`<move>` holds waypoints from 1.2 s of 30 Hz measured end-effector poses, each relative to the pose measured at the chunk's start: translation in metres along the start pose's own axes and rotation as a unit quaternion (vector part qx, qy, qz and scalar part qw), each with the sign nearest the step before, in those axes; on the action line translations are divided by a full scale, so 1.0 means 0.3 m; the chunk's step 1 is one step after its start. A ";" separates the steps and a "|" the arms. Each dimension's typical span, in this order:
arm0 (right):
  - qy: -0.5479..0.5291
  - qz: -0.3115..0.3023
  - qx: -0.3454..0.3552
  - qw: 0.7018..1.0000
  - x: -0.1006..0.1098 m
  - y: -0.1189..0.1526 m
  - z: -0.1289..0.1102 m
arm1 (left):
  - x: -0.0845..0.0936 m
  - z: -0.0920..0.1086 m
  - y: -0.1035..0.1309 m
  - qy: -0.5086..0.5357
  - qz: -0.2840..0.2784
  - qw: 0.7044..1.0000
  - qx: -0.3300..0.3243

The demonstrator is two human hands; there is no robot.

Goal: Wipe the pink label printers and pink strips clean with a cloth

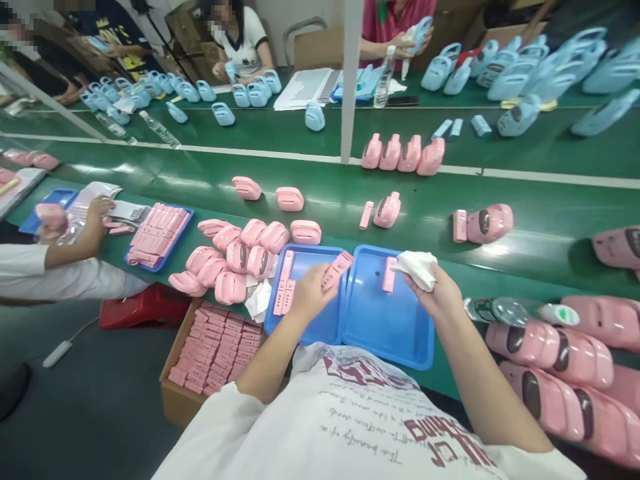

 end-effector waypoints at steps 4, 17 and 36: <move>-0.003 -0.097 0.049 0.994 -0.147 0.134 -0.062 | 0.068 0.247 0.103 0.015 0.036 0.983 -0.181; 0.156 -0.267 0.079 0.948 -0.336 0.380 -0.121 | 0.023 0.361 0.195 0.089 -0.033 0.981 -0.166; 0.040 -0.242 0.106 0.964 -0.281 0.444 -0.132 | -0.190 0.395 0.290 0.682 -0.395 0.594 0.161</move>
Point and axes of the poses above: each hand's wrist, its own y-axis away from the middle knuckle, its own x-axis out of the back of the hand, z = x × y, the point moved 10 cm from there along -y, towards the middle knuckle, and after that the axes turned 3 degrees about x, right-handed, at the moved point
